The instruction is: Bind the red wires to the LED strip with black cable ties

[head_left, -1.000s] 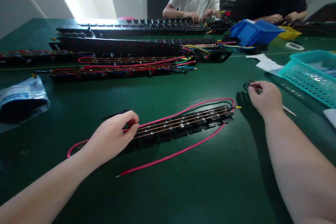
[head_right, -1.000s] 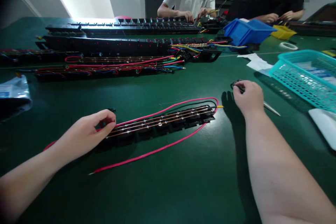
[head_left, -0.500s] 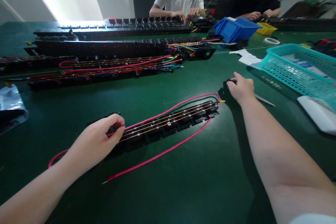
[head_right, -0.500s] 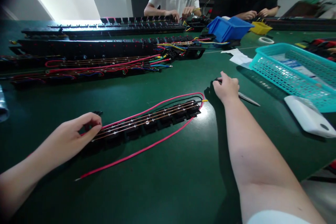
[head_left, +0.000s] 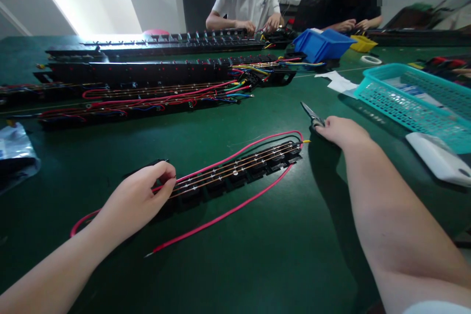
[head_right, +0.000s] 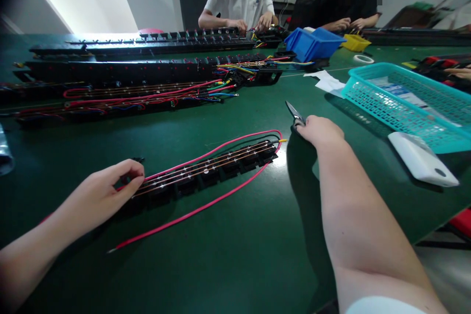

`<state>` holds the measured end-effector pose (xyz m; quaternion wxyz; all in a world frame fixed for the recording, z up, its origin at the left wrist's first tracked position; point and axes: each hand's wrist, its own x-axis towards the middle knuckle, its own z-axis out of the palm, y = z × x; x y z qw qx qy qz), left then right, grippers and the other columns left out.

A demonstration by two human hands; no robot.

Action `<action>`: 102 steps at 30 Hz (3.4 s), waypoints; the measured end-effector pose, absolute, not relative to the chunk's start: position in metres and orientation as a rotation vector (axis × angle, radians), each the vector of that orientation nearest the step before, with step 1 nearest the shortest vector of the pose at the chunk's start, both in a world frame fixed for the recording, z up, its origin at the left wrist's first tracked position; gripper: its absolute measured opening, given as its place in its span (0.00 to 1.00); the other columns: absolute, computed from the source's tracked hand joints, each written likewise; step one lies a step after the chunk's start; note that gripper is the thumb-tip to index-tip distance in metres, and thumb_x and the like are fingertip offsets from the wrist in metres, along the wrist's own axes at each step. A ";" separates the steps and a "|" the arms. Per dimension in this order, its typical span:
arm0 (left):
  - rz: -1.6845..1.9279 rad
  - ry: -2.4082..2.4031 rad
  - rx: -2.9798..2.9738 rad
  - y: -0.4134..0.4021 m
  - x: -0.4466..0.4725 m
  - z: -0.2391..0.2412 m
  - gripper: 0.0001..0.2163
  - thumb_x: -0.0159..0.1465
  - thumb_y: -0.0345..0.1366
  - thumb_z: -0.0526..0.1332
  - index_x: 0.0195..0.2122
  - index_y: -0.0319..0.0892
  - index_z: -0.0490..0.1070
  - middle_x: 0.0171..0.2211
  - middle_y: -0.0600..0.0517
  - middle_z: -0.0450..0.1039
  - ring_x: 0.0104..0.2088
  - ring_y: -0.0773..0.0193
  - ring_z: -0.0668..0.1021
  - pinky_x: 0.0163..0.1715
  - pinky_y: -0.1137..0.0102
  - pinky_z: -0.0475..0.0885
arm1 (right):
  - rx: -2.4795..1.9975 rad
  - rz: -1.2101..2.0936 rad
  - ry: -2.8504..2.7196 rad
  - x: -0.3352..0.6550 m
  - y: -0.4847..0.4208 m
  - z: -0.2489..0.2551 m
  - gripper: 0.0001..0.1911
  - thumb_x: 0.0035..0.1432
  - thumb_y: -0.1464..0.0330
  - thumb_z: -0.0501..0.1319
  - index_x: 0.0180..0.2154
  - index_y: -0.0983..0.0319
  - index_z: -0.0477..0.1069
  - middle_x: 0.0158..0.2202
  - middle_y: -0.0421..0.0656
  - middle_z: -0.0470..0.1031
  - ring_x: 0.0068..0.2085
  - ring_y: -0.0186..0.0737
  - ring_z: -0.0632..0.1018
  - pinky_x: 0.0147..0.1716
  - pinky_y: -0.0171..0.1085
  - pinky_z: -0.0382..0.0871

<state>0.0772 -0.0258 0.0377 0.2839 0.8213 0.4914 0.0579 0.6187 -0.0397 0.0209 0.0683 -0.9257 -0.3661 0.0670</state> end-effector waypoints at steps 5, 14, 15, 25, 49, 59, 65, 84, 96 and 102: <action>0.171 1.309 2.208 -0.025 0.079 0.037 0.12 0.68 0.46 0.51 0.39 0.46 0.69 0.37 0.51 0.75 0.36 0.56 0.76 0.35 0.63 0.70 | -2.743 0.335 -0.946 0.610 -0.042 0.028 0.21 0.65 0.60 0.63 0.56 0.62 0.70 0.57 0.50 0.72 0.53 0.47 0.76 0.51 0.51 0.74; 0.166 1.287 2.224 -0.025 0.079 0.036 0.11 0.69 0.44 0.50 0.39 0.46 0.68 0.38 0.50 0.75 0.38 0.56 0.76 0.37 0.62 0.69 | -2.089 0.914 -0.655 0.557 -0.053 0.067 0.21 0.65 0.60 0.62 0.56 0.61 0.69 0.56 0.49 0.73 0.50 0.46 0.77 0.48 0.51 0.75; 0.169 1.287 2.229 -0.025 0.079 0.036 0.11 0.69 0.44 0.50 0.39 0.46 0.68 0.37 0.50 0.75 0.38 0.56 0.76 0.38 0.62 0.69 | -1.982 0.993 -0.635 0.549 -0.053 0.073 0.21 0.65 0.60 0.62 0.56 0.61 0.69 0.55 0.49 0.73 0.50 0.46 0.77 0.48 0.50 0.75; 0.228 1.263 2.237 -0.025 0.080 0.035 0.08 0.69 0.38 0.51 0.37 0.45 0.67 0.35 0.51 0.74 0.36 0.58 0.76 0.36 0.64 0.69 | -1.195 1.413 -0.419 0.453 -0.013 0.082 0.15 0.66 0.60 0.61 0.49 0.63 0.71 0.43 0.44 0.76 0.36 0.35 0.77 0.33 0.38 0.76; 0.361 1.139 2.313 -0.021 0.075 0.038 0.04 0.66 0.31 0.54 0.35 0.43 0.66 0.32 0.53 0.74 0.32 0.63 0.73 0.30 0.69 0.65 | -0.720 1.829 -0.244 0.284 0.014 0.046 0.19 0.70 0.52 0.49 0.35 0.59 0.62 0.27 0.39 0.66 0.21 0.29 0.64 0.16 0.29 0.61; 0.371 1.132 2.333 -0.022 0.075 0.036 0.03 0.65 0.30 0.55 0.35 0.43 0.66 0.31 0.53 0.73 0.31 0.63 0.73 0.30 0.70 0.63 | -0.764 1.801 -0.203 0.281 0.013 0.048 0.18 0.71 0.53 0.48 0.36 0.59 0.61 0.28 0.38 0.65 0.21 0.29 0.65 0.16 0.30 0.60; 0.413 1.094 2.273 -0.022 0.074 0.037 0.03 0.66 0.31 0.54 0.36 0.43 0.65 0.32 0.54 0.72 0.32 0.65 0.72 0.31 0.70 0.65 | -0.721 1.832 -0.184 0.277 0.006 0.060 0.14 0.71 0.57 0.47 0.38 0.60 0.60 0.28 0.38 0.64 0.20 0.28 0.65 0.16 0.31 0.59; 0.469 1.124 2.180 -0.021 0.073 0.038 0.04 0.62 0.29 0.56 0.37 0.43 0.66 0.35 0.52 0.72 0.36 0.63 0.74 0.34 0.68 0.70 | -0.564 1.958 -0.163 0.268 -0.012 0.075 0.18 0.64 0.50 0.46 0.40 0.58 0.57 0.30 0.42 0.63 0.24 0.33 0.68 0.20 0.33 0.69; 0.538 0.995 2.193 -0.020 0.070 0.038 0.05 0.67 0.27 0.55 0.37 0.43 0.68 0.36 0.53 0.71 0.37 0.65 0.73 0.38 0.71 0.68 | -0.645 1.990 -0.238 0.267 -0.012 0.062 0.23 0.66 0.49 0.44 0.40 0.60 0.63 0.29 0.42 0.64 0.24 0.33 0.66 0.21 0.34 0.67; 0.514 1.002 2.220 -0.018 0.069 0.038 0.05 0.69 0.28 0.54 0.37 0.43 0.68 0.35 0.54 0.69 0.36 0.65 0.72 0.36 0.71 0.67 | -0.729 1.972 -0.278 0.268 -0.013 0.055 0.24 0.66 0.48 0.44 0.36 0.60 0.65 0.27 0.41 0.63 0.22 0.32 0.64 0.20 0.34 0.64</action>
